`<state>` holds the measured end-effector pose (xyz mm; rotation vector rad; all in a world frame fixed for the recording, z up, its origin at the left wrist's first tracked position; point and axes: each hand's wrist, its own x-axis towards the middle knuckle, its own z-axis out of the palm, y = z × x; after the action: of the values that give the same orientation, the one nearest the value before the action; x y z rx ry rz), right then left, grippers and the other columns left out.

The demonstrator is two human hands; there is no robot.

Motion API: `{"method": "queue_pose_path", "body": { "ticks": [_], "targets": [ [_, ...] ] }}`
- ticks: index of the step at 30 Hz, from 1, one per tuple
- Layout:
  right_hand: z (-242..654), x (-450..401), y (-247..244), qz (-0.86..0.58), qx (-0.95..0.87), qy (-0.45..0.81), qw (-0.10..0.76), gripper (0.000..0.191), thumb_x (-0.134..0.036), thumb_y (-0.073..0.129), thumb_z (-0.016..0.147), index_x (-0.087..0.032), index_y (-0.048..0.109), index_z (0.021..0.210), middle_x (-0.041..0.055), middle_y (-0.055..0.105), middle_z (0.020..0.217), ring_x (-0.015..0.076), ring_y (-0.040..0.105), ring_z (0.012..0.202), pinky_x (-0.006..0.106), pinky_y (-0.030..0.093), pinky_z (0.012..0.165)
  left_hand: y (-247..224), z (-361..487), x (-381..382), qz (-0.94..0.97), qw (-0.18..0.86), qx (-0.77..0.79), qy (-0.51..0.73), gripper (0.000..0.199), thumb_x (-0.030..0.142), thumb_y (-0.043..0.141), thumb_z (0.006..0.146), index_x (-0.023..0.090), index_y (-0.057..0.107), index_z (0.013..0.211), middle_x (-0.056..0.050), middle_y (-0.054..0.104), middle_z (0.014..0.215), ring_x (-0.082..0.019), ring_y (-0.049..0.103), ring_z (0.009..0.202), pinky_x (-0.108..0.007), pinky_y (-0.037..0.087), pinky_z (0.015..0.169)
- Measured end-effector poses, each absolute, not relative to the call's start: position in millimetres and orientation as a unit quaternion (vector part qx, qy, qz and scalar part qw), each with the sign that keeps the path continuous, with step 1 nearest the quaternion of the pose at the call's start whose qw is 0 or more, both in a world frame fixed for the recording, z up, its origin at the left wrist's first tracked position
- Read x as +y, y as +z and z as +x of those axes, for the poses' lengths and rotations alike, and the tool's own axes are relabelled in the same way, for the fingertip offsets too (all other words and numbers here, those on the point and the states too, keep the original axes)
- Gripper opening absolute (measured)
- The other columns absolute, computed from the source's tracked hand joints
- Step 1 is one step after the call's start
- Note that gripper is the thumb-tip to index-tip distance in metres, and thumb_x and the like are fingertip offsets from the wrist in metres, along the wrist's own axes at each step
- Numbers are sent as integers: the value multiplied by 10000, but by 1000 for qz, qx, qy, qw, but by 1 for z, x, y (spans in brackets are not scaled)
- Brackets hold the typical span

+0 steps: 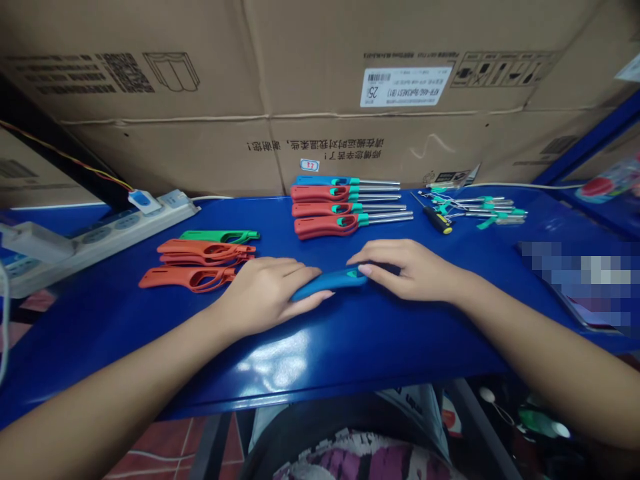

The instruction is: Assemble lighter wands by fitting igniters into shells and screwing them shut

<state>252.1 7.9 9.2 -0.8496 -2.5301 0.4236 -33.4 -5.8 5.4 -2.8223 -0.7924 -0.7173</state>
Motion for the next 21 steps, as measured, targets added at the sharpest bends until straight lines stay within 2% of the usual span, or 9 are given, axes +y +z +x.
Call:
{"method": "queue_pose_path", "body": {
  "ticks": [4, 9, 15, 21],
  "targets": [
    [244, 2, 4, -222, -921, 126, 293, 278, -292, 648, 967, -163, 714, 1205, 82, 759, 1176, 176, 714, 1095, 285, 545, 977, 1, -30, -9, -929, 53, -253, -264, 350, 426, 547, 1024, 127, 729, 1018, -54, 804, 903, -206, 771, 737, -293, 569, 672],
    [238, -5, 0, -216, -910, 76, 345, 187, -208, 631, 962, -154, 747, 1099, 72, 797, 1053, 175, 758, 978, 276, 582, 883, -2, -26, -12, -925, 31, -258, -276, 377, 430, 509, 1041, 135, 744, 1029, -56, 810, 929, -212, 781, 753, -294, 576, 664],
    [249, 5, 7, -276, -928, 77, 237, 239, -290, 580, 1004, -188, 726, 1162, 61, 773, 1157, 194, 733, 1059, 297, 557, 907, -3, -32, -1, -920, -49, -309, -234, 430, 498, 485, 1035, 172, 761, 1084, -58, 808, 1008, -234, 782, 856, -293, 579, 732],
    [259, 13, 8, -346, -927, 14, 146, 191, -277, 547, 999, -172, 697, 1055, 51, 767, 962, 198, 724, 828, 293, 469, 656, 0, -34, 7, -896, -169, -355, -205, 409, 529, 520, 1013, 205, 751, 1106, -33, 794, 1064, -212, 758, 919, -268, 554, 803]
  ]
}}
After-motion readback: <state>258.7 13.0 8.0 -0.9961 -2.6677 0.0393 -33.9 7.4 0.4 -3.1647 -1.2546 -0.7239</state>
